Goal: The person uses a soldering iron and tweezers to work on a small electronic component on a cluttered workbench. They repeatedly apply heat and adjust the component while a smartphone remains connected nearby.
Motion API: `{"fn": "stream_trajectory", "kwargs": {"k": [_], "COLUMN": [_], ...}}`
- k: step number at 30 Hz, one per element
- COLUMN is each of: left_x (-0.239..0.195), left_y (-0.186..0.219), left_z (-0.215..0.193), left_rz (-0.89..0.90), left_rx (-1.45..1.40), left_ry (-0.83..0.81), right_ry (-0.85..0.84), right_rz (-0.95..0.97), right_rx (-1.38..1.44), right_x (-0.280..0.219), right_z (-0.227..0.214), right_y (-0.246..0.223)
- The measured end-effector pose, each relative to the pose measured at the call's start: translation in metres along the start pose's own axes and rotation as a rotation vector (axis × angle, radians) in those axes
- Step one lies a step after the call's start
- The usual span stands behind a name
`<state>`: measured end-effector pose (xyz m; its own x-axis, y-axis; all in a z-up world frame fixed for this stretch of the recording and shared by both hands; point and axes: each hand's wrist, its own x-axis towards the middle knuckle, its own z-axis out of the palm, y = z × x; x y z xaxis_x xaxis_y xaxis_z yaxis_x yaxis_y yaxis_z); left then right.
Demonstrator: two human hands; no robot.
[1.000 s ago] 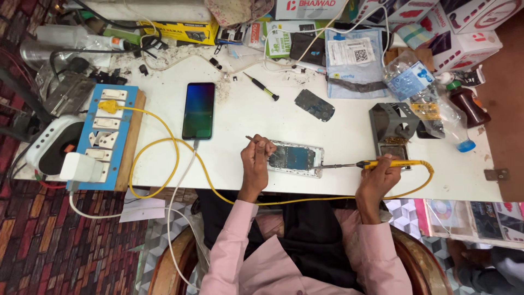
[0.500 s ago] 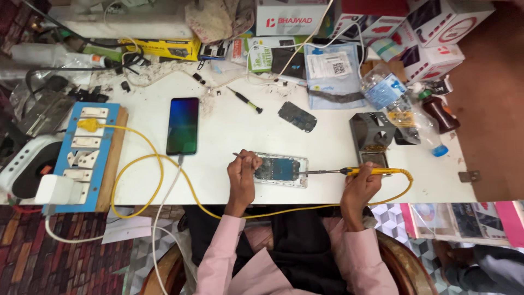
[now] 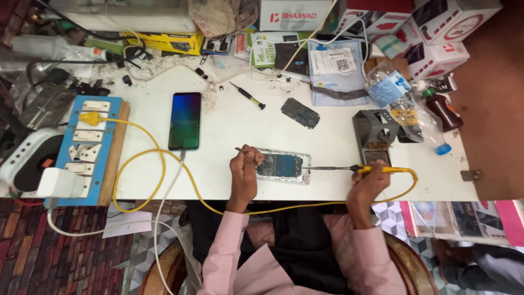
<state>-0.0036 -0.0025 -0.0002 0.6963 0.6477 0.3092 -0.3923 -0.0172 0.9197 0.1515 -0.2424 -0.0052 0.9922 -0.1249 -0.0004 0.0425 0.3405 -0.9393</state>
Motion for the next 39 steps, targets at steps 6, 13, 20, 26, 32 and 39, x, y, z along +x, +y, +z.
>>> {"fn": "stream_trajectory", "kwargs": {"k": [6, 13, 20, 26, 32, 39], "left_x": [0.005, 0.003, 0.003, 0.004, 0.004, -0.003], "left_y": [0.003, 0.002, 0.0, -0.001, 0.002, 0.0], "left_z": [0.0, -0.001, -0.001, -0.002, 0.0, -0.003], "left_rz": [0.0, -0.027, -0.015, -0.015, -0.005, -0.034], "left_rx": [0.028, 0.007, -0.032, -0.043, -0.035, -0.034], "left_ry": [0.006, 0.008, 0.021, 0.012, 0.023, 0.034], "right_ry": [-0.016, -0.023, -0.099, 0.0, -0.042, 0.013], "right_rz": [-0.055, -0.134, -0.184, -0.19, -0.222, -0.135], "right_rx": [0.015, -0.107, -0.129, -0.153, -0.117, -0.02], "right_x": [-0.001, -0.011, -0.015, -0.012, -0.015, -0.015], "right_z": [-0.009, 0.002, 0.003, 0.001, -0.001, 0.001], "right_y": [0.002, 0.002, 0.0, 0.008, 0.007, 0.002]}}
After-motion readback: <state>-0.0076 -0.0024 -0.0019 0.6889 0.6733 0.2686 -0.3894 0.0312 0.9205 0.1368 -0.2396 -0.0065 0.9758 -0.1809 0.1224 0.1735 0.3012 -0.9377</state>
